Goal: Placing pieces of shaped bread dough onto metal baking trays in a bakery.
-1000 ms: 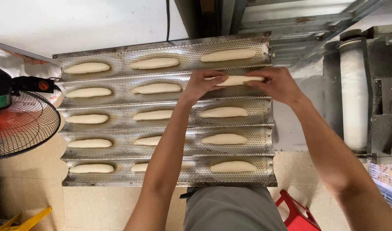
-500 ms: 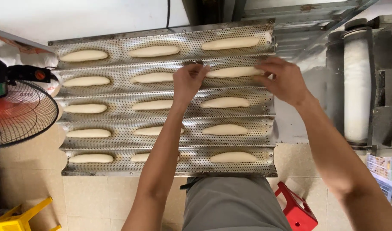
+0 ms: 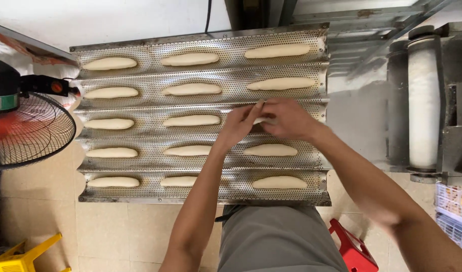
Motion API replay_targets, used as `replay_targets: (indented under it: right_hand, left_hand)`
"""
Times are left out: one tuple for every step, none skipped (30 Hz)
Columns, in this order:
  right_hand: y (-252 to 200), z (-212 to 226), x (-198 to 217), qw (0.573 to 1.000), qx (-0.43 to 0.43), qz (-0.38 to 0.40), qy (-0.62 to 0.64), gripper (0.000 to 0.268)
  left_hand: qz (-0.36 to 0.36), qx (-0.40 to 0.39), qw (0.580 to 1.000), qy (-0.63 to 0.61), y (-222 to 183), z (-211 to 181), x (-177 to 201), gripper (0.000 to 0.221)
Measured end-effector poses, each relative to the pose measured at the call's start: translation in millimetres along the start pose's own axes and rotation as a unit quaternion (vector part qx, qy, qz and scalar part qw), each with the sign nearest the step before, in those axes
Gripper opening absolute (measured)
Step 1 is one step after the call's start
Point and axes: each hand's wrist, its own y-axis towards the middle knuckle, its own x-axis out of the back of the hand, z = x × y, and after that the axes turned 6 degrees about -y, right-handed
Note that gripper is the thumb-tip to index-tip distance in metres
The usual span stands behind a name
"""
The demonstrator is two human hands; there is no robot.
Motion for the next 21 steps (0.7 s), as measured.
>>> replay_targets:
  right_hand:
    - [-7, 0, 7, 1.0, -0.001, 0.0, -0.002, 0.031]
    - [-15, 0, 14, 1.0, -0.018, -0.006, 0.007, 0.033]
    - [-22, -1, 22, 0.999, -0.034, -0.012, 0.016, 0.036]
    - [-29, -6, 19, 0.999, -0.036, -0.013, 0.013, 0.036]
    - [-37, -11, 15, 0.997, -0.062, -0.03, -0.037, 0.043]
    - [-44, -17, 11, 0.991, -0.088, -0.048, -0.087, 0.05]
    - [-47, -21, 8, 0.991, -0.091, -0.048, -0.088, 0.05]
    - [-49, -25, 4, 0.993, -0.083, -0.045, -0.073, 0.044]
    - [-50, -29, 0, 0.995, -0.074, -0.043, -0.057, 0.037]
    - [-52, -29, 4, 0.995, -0.075, -0.043, -0.055, 0.037]
    - [-55, -29, 8, 0.99, -0.132, -0.049, 0.023, 0.04]
    - [-58, -29, 13, 0.976, -0.188, -0.053, 0.101, 0.042]
    - [-63, -33, 13, 0.975, -0.189, -0.052, 0.102, 0.042]
    - [-68, -37, 13, 0.956, -0.159, -0.073, 0.236, 0.043]
    - [-73, -41, 13, 0.917, -0.125, -0.093, 0.367, 0.043]
    - [-75, -42, 11, 0.917, -0.127, -0.092, 0.367, 0.043]
    - [-77, -42, 10, 0.918, -0.2, -0.091, 0.329, 0.042]
    - [-80, -44, 9, 0.913, -0.272, -0.089, 0.289, 0.04]
    - [-82, -45, 10, 0.913, -0.274, -0.088, 0.29, 0.04]
    - [-84, -46, 11, 0.928, -0.281, -0.095, 0.223, 0.037]
    - [-86, -47, 12, 0.94, -0.287, -0.101, 0.155, 0.034]
  left_hand:
    - [0.001, -0.001, 1.0, -0.001, -1, -8, -3, 0.035]
    - [0.024, 0.048, 0.998, 0.009, -2, -15, -6, 0.036]
    - [0.047, 0.097, 0.994, 0.019, -1, -23, -9, 0.036]
    - [0.049, 0.096, 0.994, 0.018, 0, -24, -10, 0.036]
    - [0.044, 0.07, 0.995, 0.062, 0, -25, -10, 0.035]
    - [0.038, 0.044, 0.993, 0.106, 0, -25, -12, 0.036]
    - [0.04, 0.044, 0.993, 0.105, -1, -27, -13, 0.036]
    - [0.034, 0.012, 0.994, 0.102, -2, -28, -14, 0.037]
    - [0.026, -0.02, 0.994, 0.1, -3, -30, -13, 0.039]
    - [0.027, -0.019, 0.994, 0.101, -4, -37, -11, 0.039]
    - [0.025, -0.036, 0.996, 0.071, -6, -44, -11, 0.037]
    - [0.022, -0.053, 0.997, 0.042, -7, -50, -10, 0.036]
    - [0.023, -0.051, 0.998, 0.041, -5, -50, -11, 0.036]
    - [0.037, -0.04, 0.999, -0.005, -4, -50, -12, 0.036]
    - [0.05, -0.029, 0.997, -0.05, -3, -51, -12, 0.036]
    - [0.05, -0.028, 0.997, -0.051, 0, -41, -11, 0.036]
    - [0.067, -0.016, 0.995, -0.073, 3, -31, -11, 0.037]
    - [0.083, -0.003, 0.992, -0.096, 6, -21, -11, 0.039]
    - [0.084, -0.001, 0.992, -0.097, 10, -10, -8, 0.039]
    - [0.084, 0.009, 0.992, -0.093, 13, 1, -4, 0.04]
    - [0.084, 0.02, 0.992, -0.089, 15, 13, 0, 0.042]
